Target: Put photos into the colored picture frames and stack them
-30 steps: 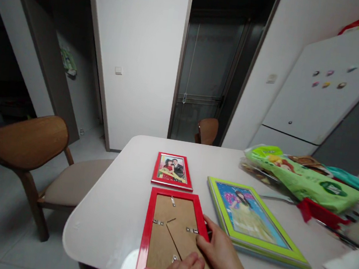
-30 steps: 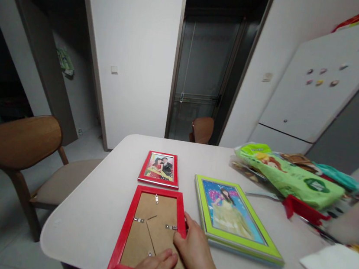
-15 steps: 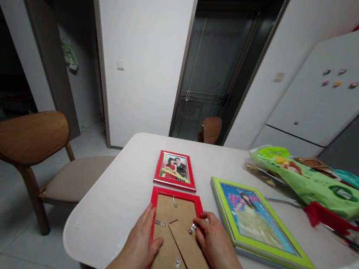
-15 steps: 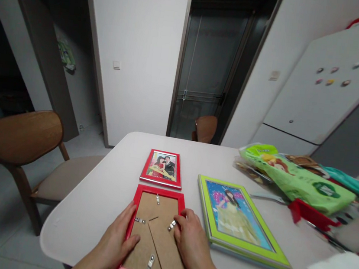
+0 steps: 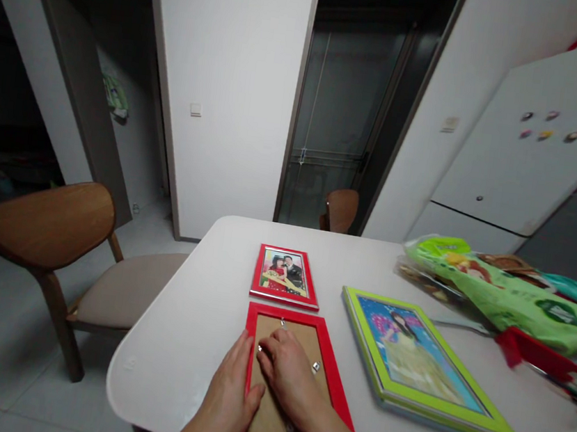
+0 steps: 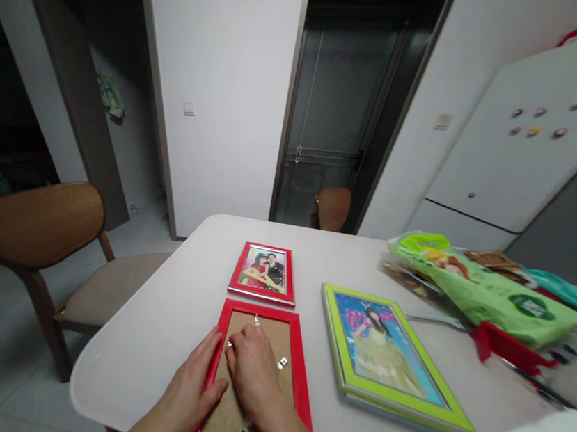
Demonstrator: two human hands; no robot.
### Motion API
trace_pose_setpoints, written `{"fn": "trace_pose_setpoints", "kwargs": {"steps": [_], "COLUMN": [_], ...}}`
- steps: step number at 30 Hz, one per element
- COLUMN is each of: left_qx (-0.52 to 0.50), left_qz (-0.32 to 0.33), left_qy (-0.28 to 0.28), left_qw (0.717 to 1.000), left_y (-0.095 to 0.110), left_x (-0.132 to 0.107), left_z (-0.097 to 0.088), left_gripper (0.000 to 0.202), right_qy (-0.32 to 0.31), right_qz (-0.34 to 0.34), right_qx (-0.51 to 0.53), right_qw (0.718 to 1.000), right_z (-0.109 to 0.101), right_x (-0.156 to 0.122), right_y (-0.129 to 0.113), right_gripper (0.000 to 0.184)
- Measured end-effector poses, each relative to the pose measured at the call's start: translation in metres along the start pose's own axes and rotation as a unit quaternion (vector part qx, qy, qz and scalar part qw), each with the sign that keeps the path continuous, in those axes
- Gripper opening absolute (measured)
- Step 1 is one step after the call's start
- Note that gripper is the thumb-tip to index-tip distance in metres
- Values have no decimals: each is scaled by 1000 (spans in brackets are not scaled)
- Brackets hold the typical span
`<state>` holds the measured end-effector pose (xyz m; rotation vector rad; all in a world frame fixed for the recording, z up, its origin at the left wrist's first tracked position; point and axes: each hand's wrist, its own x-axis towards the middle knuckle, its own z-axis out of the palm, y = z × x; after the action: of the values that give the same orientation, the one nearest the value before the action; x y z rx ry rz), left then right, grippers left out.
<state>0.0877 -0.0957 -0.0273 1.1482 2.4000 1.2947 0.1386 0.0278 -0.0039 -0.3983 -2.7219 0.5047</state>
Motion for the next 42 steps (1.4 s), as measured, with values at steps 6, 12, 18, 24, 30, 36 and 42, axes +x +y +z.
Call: {"fn": "trace_pose_setpoints", "kwargs": {"steps": [6,12,18,24,30,36,42], "left_qx": [22,26,27,23,41,-5,-217], "left_qz": [9,-2,2,0,5,-10,-59], "left_qy": [-1,-6,-1,-2,-17,-8,91], "left_qw": [1000,1000,1000,1000,999,1000,970], "left_y": [0,4,6,5,3,3,21], "left_x": [1,2,-1,0,0,0,14], "left_z": [-1,-2,-3,-3,-4,-4,-9], "left_gripper": [63,63,61,58,57,59,25], "right_qy": [28,9,-161,-136,-78,-39,-3], "right_qz": [39,14,-62,-38,63,70,40], "right_qx": [-10,15,148,118,59,72,90], "right_qw": [999,1000,974,983,993,994,995], "right_z": [-6,-15,-46,-42,-39,-41,-60], "right_x": [10,4,-48,-59,-49,-45,-37], "right_y": [30,32,26,16,22,16,1], "right_gripper": [29,31,32,15,42,39,35]}}
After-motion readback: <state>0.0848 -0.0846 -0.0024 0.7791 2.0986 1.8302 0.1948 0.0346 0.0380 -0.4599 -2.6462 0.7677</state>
